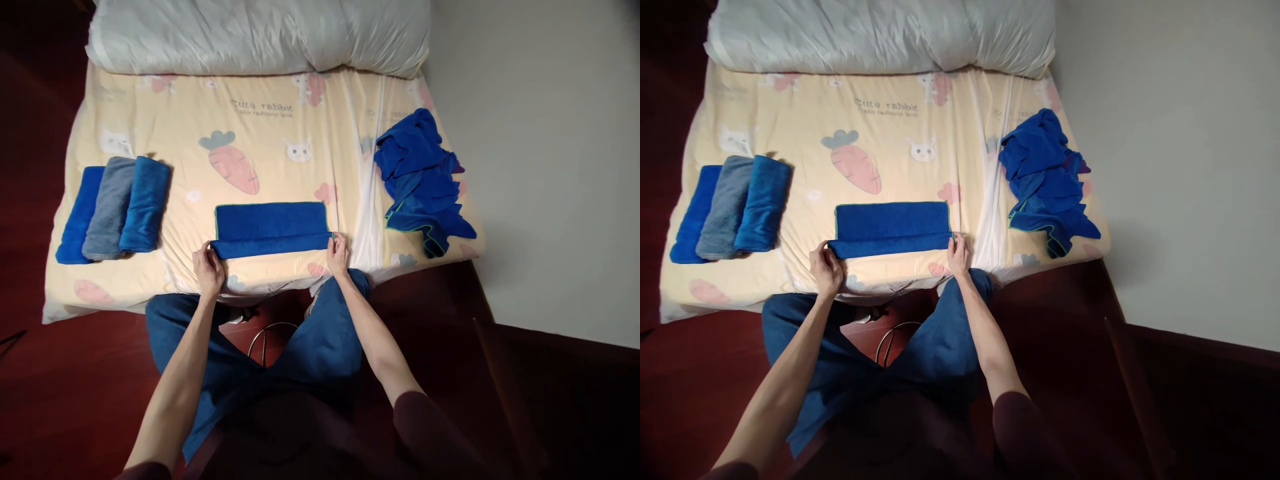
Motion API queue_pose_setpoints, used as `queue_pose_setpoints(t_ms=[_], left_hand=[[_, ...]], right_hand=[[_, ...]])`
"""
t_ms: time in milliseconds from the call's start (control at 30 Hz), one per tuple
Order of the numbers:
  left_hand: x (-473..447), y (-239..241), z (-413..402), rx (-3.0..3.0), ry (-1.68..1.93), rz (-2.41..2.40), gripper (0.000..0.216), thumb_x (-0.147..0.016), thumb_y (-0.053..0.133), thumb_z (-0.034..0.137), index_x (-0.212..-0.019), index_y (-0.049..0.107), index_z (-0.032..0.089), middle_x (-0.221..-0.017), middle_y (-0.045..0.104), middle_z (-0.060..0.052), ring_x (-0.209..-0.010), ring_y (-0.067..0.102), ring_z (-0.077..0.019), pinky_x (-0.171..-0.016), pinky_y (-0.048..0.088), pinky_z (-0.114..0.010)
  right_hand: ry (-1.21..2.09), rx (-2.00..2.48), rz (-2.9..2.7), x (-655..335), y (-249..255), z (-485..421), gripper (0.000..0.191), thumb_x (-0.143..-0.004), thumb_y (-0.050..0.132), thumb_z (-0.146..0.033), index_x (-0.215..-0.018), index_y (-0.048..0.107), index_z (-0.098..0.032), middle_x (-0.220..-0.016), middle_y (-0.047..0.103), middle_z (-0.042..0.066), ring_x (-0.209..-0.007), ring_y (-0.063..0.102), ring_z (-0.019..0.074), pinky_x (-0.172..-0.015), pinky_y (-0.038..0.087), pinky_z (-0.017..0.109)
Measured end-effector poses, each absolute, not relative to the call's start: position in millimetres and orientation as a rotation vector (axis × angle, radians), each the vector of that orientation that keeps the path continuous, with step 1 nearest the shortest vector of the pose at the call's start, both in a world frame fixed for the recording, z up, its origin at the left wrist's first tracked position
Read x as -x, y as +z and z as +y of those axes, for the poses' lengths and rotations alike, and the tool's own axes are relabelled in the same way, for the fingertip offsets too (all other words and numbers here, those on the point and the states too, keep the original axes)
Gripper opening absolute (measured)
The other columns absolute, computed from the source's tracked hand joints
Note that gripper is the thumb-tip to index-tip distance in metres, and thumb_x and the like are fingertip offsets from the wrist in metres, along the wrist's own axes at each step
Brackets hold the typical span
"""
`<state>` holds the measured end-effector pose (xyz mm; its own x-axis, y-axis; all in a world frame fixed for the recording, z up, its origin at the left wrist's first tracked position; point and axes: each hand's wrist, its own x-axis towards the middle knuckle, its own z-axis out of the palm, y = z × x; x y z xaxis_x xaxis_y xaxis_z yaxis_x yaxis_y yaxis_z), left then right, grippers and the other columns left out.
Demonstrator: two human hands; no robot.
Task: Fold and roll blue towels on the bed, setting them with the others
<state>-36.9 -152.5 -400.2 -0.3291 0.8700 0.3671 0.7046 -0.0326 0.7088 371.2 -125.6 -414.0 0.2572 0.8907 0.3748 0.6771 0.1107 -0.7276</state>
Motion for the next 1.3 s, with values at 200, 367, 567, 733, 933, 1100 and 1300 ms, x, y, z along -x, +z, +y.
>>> queue_pose_setpoints(t_ms=[200, 367, 567, 733, 933, 1100, 1300], left_hand=[[38.8, -405.5, -152.5, -1.672, 1.331, 2.000, 0.038, -0.107, 0.048, 0.040, -0.131, 0.063, 0.017, -0.102, 0.059, -0.013, -0.103, 0.058, -0.0262, -0.103, 0.044, -0.044], [39.1, -406.8, -151.6, -1.670, 1.359, 2.002, 0.037, -0.107, 0.049, 0.040, -0.131, 0.063, 0.017, -0.100, 0.057, -0.011, -0.102, 0.058, -0.0245, -0.103, 0.045, -0.043], [35.7, -402.6, -155.4, -1.817, 1.394, 1.980, 0.042, -0.107, 0.044, 0.034, -0.141, 0.057, 0.014, -0.117, 0.057, -0.018, -0.117, 0.058, -0.0275, -0.106, 0.047, -0.045], [30.8, -394.3, -163.2, -2.019, 1.332, 1.920, 0.045, -0.102, 0.050, 0.029, -0.146, 0.054, 0.017, -0.153, 0.048, -0.022, -0.146, 0.046, -0.0310, -0.122, 0.035, -0.050], [30.2, -385.9, -159.8, -2.135, 1.028, 1.764, 0.048, -0.095, 0.053, 0.026, -0.143, 0.060, 0.022, -0.153, 0.058, -0.013, -0.151, 0.044, -0.0302, -0.127, 0.027, -0.056], [29.0, -378.1, -155.2, -2.182, 0.956, 1.748, 0.055, -0.088, 0.055, 0.024, -0.143, 0.060, 0.021, -0.150, 0.061, -0.010, -0.145, 0.052, -0.0284, -0.125, 0.031, -0.052], [29.7, -378.9, -152.5, -2.166, 0.966, 1.790, 0.061, -0.080, 0.057, 0.020, -0.140, 0.062, 0.021, -0.149, 0.063, -0.009, -0.143, 0.054, -0.0294, -0.123, 0.034, -0.050]], right_hand=[[0.274, 1.641, -1.472, -370.9, -415.4, -125.5, 0.039, -0.108, 0.042, -0.047, -0.126, 0.059, -0.017, -0.090, 0.072, 0.009, -0.084, 0.072, 0.0211, -0.083, 0.059, 0.035], [0.274, 1.647, -1.474, -370.5, -414.8, -125.3, 0.039, -0.108, 0.042, -0.047, -0.125, 0.060, -0.017, -0.089, 0.072, 0.009, -0.082, 0.072, 0.0209, -0.083, 0.058, 0.035], [0.144, 1.619, -1.562, -369.8, -406.0, -128.4, 0.037, -0.107, 0.038, -0.038, -0.126, 0.061, -0.016, -0.112, 0.070, 0.017, -0.106, 0.069, 0.0266, -0.097, 0.055, 0.045], [-0.001, 1.593, -1.703, -370.4, -399.4, -135.9, 0.036, -0.102, 0.045, -0.033, -0.128, 0.066, -0.019, -0.135, 0.066, 0.017, -0.125, 0.061, 0.0314, -0.111, 0.043, 0.053], [0.049, 1.521, -1.885, -370.8, -396.7, -136.4, 0.042, -0.098, 0.048, -0.024, -0.132, 0.071, -0.022, -0.137, 0.071, 0.011, -0.129, 0.060, 0.0308, -0.113, 0.040, 0.052], [0.075, 1.545, -1.940, -371.7, -395.2, -133.0, 0.045, -0.091, 0.049, -0.017, -0.130, 0.073, -0.020, -0.135, 0.073, 0.009, -0.121, 0.063, 0.0288, -0.108, 0.044, 0.049], [0.094, 1.572, -2.025, -371.8, -389.6, -135.5, 0.059, -0.077, 0.057, -0.014, -0.135, 0.068, -0.017, -0.143, 0.068, 0.009, -0.125, 0.060, 0.0306, -0.110, 0.043, 0.048]])
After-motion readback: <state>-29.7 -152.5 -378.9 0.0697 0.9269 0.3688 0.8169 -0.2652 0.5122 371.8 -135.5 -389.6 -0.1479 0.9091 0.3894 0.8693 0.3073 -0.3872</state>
